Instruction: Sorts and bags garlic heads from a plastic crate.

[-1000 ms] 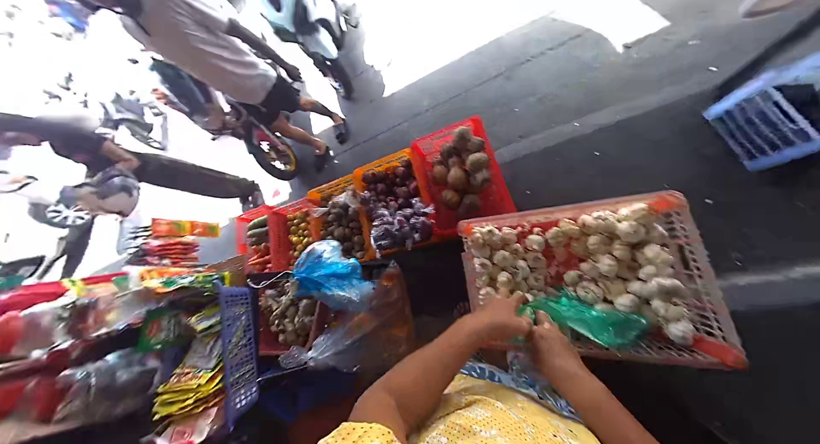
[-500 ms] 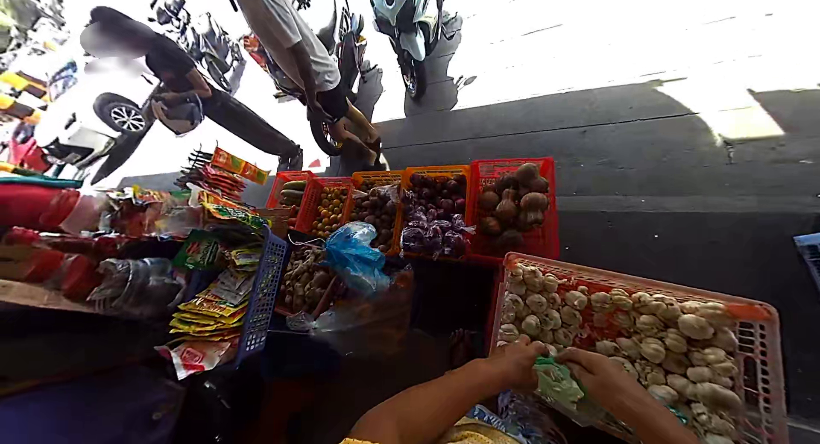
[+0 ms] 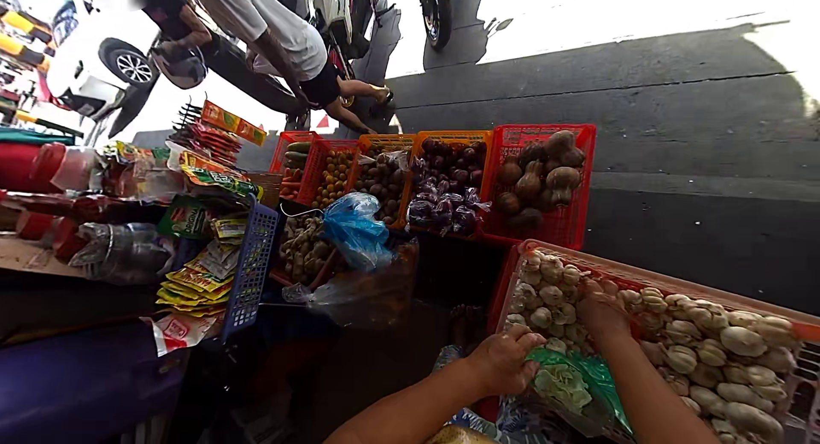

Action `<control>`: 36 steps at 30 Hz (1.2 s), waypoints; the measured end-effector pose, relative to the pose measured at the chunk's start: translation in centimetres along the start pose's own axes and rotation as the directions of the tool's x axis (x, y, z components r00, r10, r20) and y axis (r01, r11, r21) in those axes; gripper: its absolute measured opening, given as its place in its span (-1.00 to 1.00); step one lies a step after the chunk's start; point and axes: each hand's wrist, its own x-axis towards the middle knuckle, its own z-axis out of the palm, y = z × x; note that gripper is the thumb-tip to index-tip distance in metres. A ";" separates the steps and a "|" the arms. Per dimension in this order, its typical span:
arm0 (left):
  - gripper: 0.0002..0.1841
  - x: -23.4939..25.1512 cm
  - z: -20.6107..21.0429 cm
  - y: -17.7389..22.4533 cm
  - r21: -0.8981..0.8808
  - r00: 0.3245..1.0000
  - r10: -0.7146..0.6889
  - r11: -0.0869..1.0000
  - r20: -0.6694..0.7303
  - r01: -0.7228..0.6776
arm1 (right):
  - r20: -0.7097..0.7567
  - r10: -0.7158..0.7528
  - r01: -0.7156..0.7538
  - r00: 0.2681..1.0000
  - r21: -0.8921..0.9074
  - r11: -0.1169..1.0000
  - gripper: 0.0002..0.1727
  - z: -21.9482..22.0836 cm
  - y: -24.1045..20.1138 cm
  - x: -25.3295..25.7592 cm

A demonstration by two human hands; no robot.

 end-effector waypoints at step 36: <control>-0.50 2.6 -2.6 12.1 0.298 0.971 0.206 0.926 0.119 -0.233 | -0.302 0.191 0.291 0.934 0.953 0.081 -0.81 -8.2 -7.7 -22.9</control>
